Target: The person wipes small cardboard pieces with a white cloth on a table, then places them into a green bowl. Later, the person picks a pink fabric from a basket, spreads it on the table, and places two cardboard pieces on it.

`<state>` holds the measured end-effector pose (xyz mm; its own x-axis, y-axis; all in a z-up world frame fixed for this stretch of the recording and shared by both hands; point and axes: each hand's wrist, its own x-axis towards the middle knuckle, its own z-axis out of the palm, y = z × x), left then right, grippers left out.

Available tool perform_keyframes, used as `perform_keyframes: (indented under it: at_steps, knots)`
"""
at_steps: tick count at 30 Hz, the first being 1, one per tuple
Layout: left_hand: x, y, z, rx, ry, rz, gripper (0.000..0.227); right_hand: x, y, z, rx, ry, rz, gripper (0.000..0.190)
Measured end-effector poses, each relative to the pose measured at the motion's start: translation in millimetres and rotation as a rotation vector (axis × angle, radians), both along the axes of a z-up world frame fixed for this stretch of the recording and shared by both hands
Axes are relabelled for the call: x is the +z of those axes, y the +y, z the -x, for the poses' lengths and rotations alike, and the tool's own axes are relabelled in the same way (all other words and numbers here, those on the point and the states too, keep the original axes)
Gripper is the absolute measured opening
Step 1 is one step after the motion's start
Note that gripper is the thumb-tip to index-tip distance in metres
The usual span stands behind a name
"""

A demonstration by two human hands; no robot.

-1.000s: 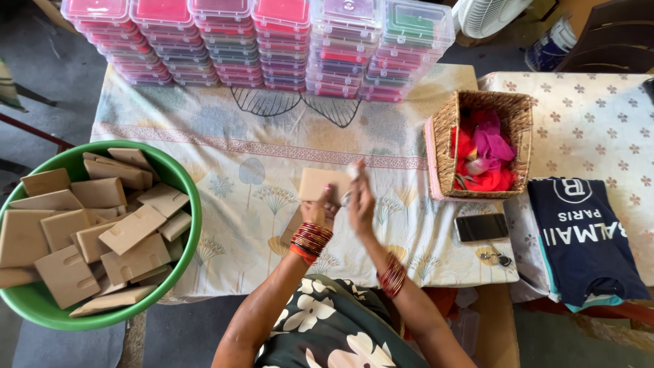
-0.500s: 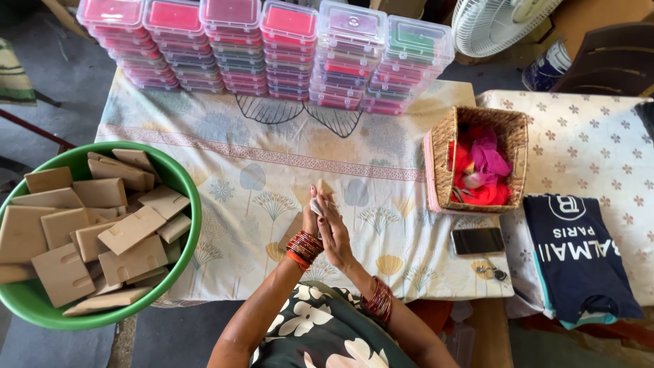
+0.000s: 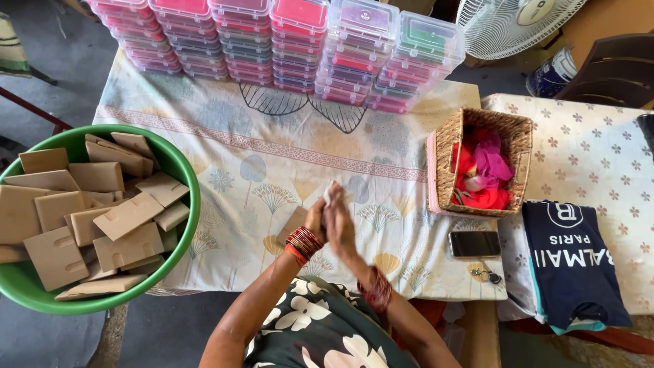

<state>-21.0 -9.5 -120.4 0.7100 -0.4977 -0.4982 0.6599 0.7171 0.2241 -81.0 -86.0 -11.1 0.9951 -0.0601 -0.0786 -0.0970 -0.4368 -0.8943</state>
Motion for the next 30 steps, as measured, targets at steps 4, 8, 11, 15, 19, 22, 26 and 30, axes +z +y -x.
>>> perform_keyframes:
  at_steps: [4,8,11,15,19,22,26,30]
  knots:
    - [-11.3,4.4,5.3,0.063,0.019,-0.012,0.054,-13.2,-11.1,3.6,0.202,-0.309,0.096,0.051]
    - [3.5,2.3,14.7,-0.086,0.038,0.042,0.052,-33.0,-49.1,-48.6,0.101,-0.275,0.320,0.051]
    - [-4.2,12.4,31.2,-0.196,0.040,0.146,0.055,-99.1,-96.9,-58.0,-0.052,0.146,-0.111,0.047]
    - [-38.1,44.4,25.9,-0.210,0.103,0.044,0.056,-225.8,-164.6,-40.6,-0.183,0.393,-1.004,0.045]
    - [-84.4,81.1,2.5,-0.084,-0.002,-0.412,0.046,-215.5,-171.2,7.8,-0.313,0.598,-1.408,0.047]
    - [-111.8,104.8,-29.1,-0.017,0.020,-0.725,0.043,-192.0,-165.3,26.2,-0.372,0.580,-1.525,0.051]
    - [-145.1,121.9,-49.9,0.213,-0.326,-1.007,0.044,-189.7,-161.3,30.0,-0.288,0.477,-1.490,0.053]
    - [-46.9,123.1,-22.5,0.259,-0.608,-1.756,0.050,-187.2,-158.3,33.1,-0.264,0.441,-1.469,0.056]
